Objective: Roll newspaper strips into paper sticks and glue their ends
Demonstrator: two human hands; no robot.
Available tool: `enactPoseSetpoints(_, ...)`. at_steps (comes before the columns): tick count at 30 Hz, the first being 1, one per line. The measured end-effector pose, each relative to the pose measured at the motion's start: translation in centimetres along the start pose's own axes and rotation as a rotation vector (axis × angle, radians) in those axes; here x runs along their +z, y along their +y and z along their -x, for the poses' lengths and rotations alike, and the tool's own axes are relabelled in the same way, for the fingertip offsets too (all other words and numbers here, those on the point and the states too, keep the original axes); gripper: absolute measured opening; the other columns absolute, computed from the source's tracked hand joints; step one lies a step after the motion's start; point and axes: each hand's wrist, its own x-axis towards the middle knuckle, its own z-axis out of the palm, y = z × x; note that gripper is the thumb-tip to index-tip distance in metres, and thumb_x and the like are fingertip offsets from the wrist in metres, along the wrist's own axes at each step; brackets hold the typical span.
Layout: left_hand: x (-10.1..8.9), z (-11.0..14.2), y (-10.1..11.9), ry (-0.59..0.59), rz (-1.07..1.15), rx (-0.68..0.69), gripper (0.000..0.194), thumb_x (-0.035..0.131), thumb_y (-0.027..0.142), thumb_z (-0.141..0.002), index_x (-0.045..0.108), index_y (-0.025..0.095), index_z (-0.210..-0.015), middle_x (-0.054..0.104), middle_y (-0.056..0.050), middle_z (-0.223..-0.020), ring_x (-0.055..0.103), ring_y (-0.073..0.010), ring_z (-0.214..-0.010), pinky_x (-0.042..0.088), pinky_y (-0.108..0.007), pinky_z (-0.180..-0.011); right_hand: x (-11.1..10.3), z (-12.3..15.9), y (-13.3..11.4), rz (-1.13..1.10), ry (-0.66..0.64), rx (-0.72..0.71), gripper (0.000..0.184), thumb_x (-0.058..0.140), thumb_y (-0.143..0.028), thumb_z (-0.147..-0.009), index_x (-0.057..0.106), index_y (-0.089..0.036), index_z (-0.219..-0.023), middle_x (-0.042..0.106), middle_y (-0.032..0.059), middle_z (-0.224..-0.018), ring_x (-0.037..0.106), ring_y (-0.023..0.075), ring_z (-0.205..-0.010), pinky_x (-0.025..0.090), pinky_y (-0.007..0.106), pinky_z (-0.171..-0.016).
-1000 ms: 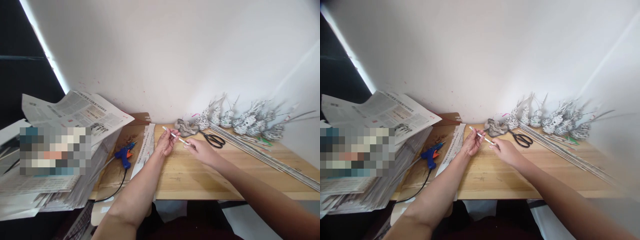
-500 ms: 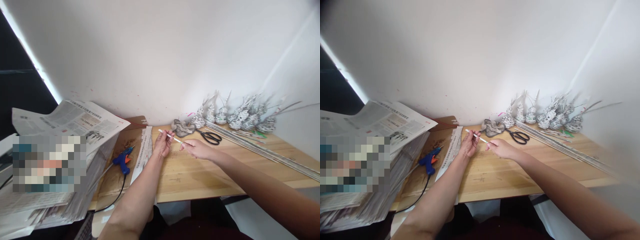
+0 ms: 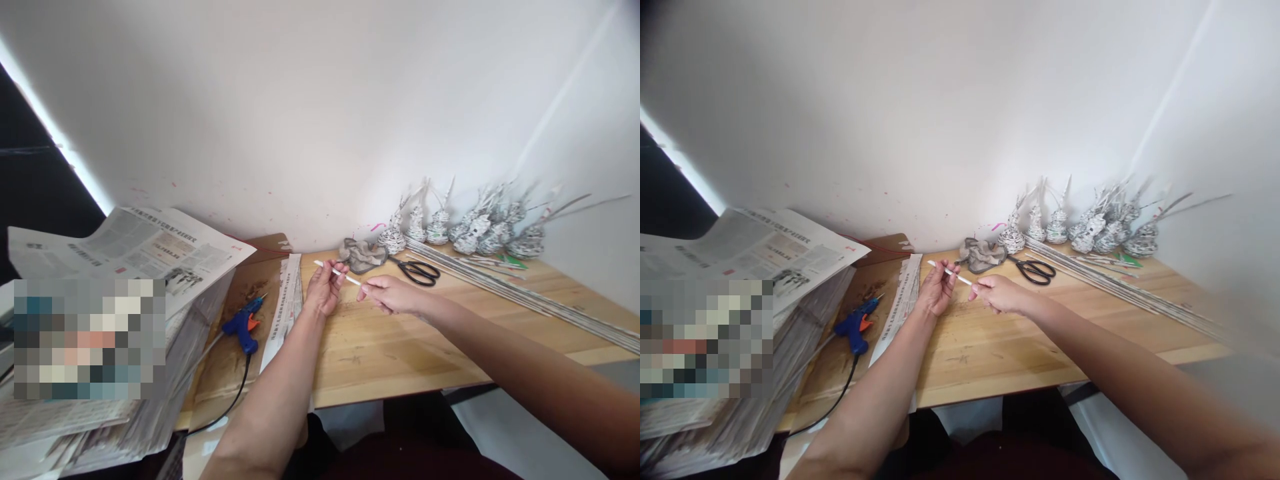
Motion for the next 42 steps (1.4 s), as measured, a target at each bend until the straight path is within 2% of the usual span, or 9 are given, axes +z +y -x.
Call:
enactPoseSetpoints(3,-0.1,-0.2,0.0,0.023,0.006,0.019,0.013,0.062,0.024,-0.08,0.062,0.012,-0.084,0.066,-0.004,-0.075,0.068,-0.0129,-0.074,0.054,-0.015,-0.061,0.4,0.0,0.3,0.313,0.286,-0.199,0.027,0.043,-0.038,-0.088,0.059,-0.017,-0.08,0.053,0.0003,-0.061,0.049,0.0124,-0.057,0.031,0.024,-0.055)
enactPoseSetpoints(5,-0.1,-0.3,-0.1,0.029,0.009,0.029,0.013,0.062,0.023,-0.08,0.063,0.012,-0.085,0.065,-0.004,-0.073,0.067,-0.0127,-0.074,0.054,-0.014,-0.06,0.7,0.0,0.5,0.429,0.354,-0.271,0.028,0.042,-0.036,-0.089,0.059,-0.017,-0.078,0.058,0.0029,-0.067,0.051,0.0138,-0.062,0.031,0.024,-0.058)
enactPoseSetpoints(12,-0.3,-0.4,-0.1,0.062,0.044,0.016,0.013,0.062,0.023,-0.08,0.063,0.011,-0.085,0.065,-0.004,-0.072,0.068,-0.0134,-0.077,0.055,-0.016,-0.064,0.9,-0.2,1.2,0.39,0.303,-0.244,0.034,0.035,-0.035,-0.092,0.063,-0.018,-0.084,0.065,0.005,-0.074,0.056,0.0163,-0.067,0.034,0.025,-0.061)
enactPoseSetpoints(21,-0.3,-0.5,-0.2,-0.009,0.051,0.029,0.013,0.059,0.011,-0.081,0.065,0.011,-0.092,0.068,-0.007,-0.082,0.066,-0.0172,-0.09,0.053,-0.024,-0.082,0.7,-0.3,1.3,0.316,0.29,-0.209,0.033,0.036,-0.035,-0.091,0.065,-0.019,-0.088,0.069,0.0047,-0.084,0.061,0.0185,-0.078,0.039,0.027,-0.069)
enactPoseSetpoints(33,-0.2,-0.4,-0.1,0.017,0.089,0.014,0.009,0.059,0.015,-0.081,0.062,0.013,-0.089,0.069,-0.007,-0.085,0.066,-0.0159,-0.09,0.054,-0.021,-0.077,0.7,-0.2,0.7,0.305,0.302,-0.219,0.032,0.04,-0.038,-0.089,0.066,-0.019,-0.084,0.066,0.0052,-0.076,0.058,0.0171,-0.069,0.038,0.027,-0.065)
enactPoseSetpoints(35,-0.1,-0.3,0.0,-0.015,0.097,0.004,0.008,0.058,0.017,-0.082,0.062,0.012,-0.087,0.068,-0.007,-0.085,0.067,-0.0161,-0.089,0.054,-0.02,-0.075,0.5,-0.1,0.6,0.232,0.251,-0.185,0.035,0.038,-0.04,-0.089,0.065,-0.019,-0.082,0.063,0.004,-0.07,0.056,0.0158,-0.064,0.039,0.026,-0.062)
enactPoseSetpoints(38,0.0,-0.2,0.1,-0.043,0.106,-0.005,0.009,0.057,0.018,-0.083,0.062,0.011,-0.085,0.067,-0.006,-0.08,0.067,-0.0147,-0.084,0.055,-0.019,-0.072,0.0,-0.1,0.6,0.012,0.022,-0.054,0.042,0.032,-0.047,-0.09,0.062,-0.017,-0.087,0.047,-0.0022,-0.051,0.047,0.0118,-0.046,0.036,0.024,-0.05)
enactPoseSetpoints(40,-0.1,-0.2,0.1,-0.034,0.105,-0.012,0.008,0.058,0.018,-0.083,0.062,0.012,-0.085,0.066,-0.004,-0.076,0.067,-0.0134,-0.082,0.054,-0.019,-0.073,-0.2,-0.2,0.5,-0.094,-0.086,0.002,0.045,0.03,-0.05,-0.09,0.06,-0.017,-0.091,0.039,-0.0053,-0.048,0.039,0.0098,-0.039,0.033,0.023,-0.044)
enactPoseSetpoints(42,-0.1,-0.3,0.0,-0.022,0.104,-0.01,0.009,0.058,0.018,-0.083,0.063,0.012,-0.087,0.065,-0.003,-0.073,0.067,-0.013,-0.081,0.054,-0.019,-0.075,-0.2,-0.2,0.5,-0.027,-0.012,-0.039,0.042,0.034,-0.05,-0.089,0.06,-0.017,-0.09,0.043,-0.004,-0.052,0.04,0.0096,-0.042,0.032,0.023,-0.046)
